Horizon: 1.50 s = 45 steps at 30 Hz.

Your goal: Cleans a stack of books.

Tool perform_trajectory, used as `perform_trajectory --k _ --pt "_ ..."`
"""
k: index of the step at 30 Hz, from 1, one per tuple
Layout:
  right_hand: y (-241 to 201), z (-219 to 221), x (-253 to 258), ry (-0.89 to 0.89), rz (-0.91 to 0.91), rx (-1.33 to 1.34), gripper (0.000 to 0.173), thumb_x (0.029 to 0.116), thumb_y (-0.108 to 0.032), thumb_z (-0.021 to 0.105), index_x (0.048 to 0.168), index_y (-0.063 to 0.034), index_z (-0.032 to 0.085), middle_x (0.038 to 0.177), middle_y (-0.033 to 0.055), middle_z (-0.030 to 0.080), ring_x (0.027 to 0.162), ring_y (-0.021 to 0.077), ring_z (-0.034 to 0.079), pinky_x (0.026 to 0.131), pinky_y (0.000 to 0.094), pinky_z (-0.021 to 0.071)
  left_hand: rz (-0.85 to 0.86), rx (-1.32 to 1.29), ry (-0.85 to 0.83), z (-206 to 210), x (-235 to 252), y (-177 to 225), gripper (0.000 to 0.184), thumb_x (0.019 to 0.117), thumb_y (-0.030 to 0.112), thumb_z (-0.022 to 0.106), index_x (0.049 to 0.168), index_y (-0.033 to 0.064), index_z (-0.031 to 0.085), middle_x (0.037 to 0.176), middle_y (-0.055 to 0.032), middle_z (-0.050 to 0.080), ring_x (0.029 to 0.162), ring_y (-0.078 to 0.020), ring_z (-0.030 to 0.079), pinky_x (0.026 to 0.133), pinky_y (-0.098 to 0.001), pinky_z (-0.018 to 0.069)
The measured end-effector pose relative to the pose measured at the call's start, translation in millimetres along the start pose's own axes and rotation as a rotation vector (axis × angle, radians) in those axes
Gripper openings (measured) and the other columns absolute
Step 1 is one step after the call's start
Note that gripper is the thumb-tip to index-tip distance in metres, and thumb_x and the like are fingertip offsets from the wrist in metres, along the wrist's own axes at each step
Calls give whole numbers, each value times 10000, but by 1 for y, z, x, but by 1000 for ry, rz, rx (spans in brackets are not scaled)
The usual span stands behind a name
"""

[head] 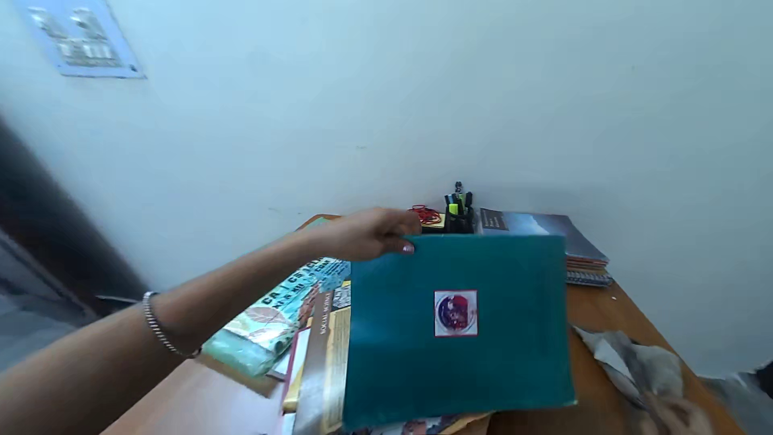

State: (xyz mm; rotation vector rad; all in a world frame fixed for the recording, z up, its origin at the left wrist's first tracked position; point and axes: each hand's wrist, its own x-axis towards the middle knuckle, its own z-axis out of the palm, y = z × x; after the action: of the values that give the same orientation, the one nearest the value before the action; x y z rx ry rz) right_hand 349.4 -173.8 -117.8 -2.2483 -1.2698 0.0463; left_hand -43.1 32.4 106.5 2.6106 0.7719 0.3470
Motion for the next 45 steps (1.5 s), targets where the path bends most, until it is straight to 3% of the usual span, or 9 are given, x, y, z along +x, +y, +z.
perform_trajectory --k 3,7,11,13,16,20,28,34,45 --pt "0 0 1 10 3 30 385 1002 -134 532 1323 36 658 1384 331 556 1185 488 614 943 614 514 109 23 158 -18 27 33 118 995 29 590 1105 25 630 705 6 654 605 -13 618 570 -182 517" --pt "5 4 0 56 -1 62 368 980 -107 548 1288 39 685 1348 331 580 1139 490 631 905 619 523 189 168 415 -18 85 60 159 1028 102 575 1161 27 619 731 -29 656 613 -80 626 601 -278 540" --pt "6 7 -2 104 -7 90 347 974 -76 562 1269 50 694 1311 337 597 1101 487 644 882 600 532 154 292 664 18 165 59 231 1047 131 546 1210 -13 623 874 -212 702 793 -410 703 721 -606 534" --pt "6 6 -2 101 3 104 355 980 -81 563 1286 50 684 1322 334 592 1110 476 644 900 590 531 123 364 690 49 201 51 251 1061 123 509 1227 -22 630 977 -254 708 890 -471 707 747 -631 535" --pt "6 7 -3 106 -6 112 357 983 -88 558 1288 49 684 1322 334 592 1111 470 644 905 577 533 174 464 508 108 234 27 267 1013 -28 496 1241 -17 633 1178 -263 681 1019 -465 692 801 -600 552" --pt "6 5 -2 110 16 102 352 987 -105 570 1288 32 691 1322 316 603 1122 449 650 916 551 538 204 525 121 178 235 -1 479 1020 -49 482 1485 66 504 1469 -281 519 1294 -481 557 1007 -600 475" --pt "6 8 -1 124 7 97 349 982 -104 574 1280 29 698 1305 308 612 1113 429 653 909 517 544 -74 523 -56 185 240 -15 629 1043 -35 443 1611 207 327 1439 -281 530 1258 -486 567 998 -583 474" --pt "8 8 -2 114 7 98 344 974 -102 588 1269 32 704 1295 319 612 1111 436 646 914 518 537 51 424 29 185 243 -44 543 1009 -50 505 1506 169 516 1451 -195 570 1318 -426 556 1020 -574 479" --pt "9 8 -1 106 19 92 336 982 -114 587 1267 14 710 1298 298 620 1106 413 655 897 494 547 -7 391 -30 186 262 -40 518 1049 45 479 1535 224 478 1532 -167 501 1378 -415 502 1005 -610 470"
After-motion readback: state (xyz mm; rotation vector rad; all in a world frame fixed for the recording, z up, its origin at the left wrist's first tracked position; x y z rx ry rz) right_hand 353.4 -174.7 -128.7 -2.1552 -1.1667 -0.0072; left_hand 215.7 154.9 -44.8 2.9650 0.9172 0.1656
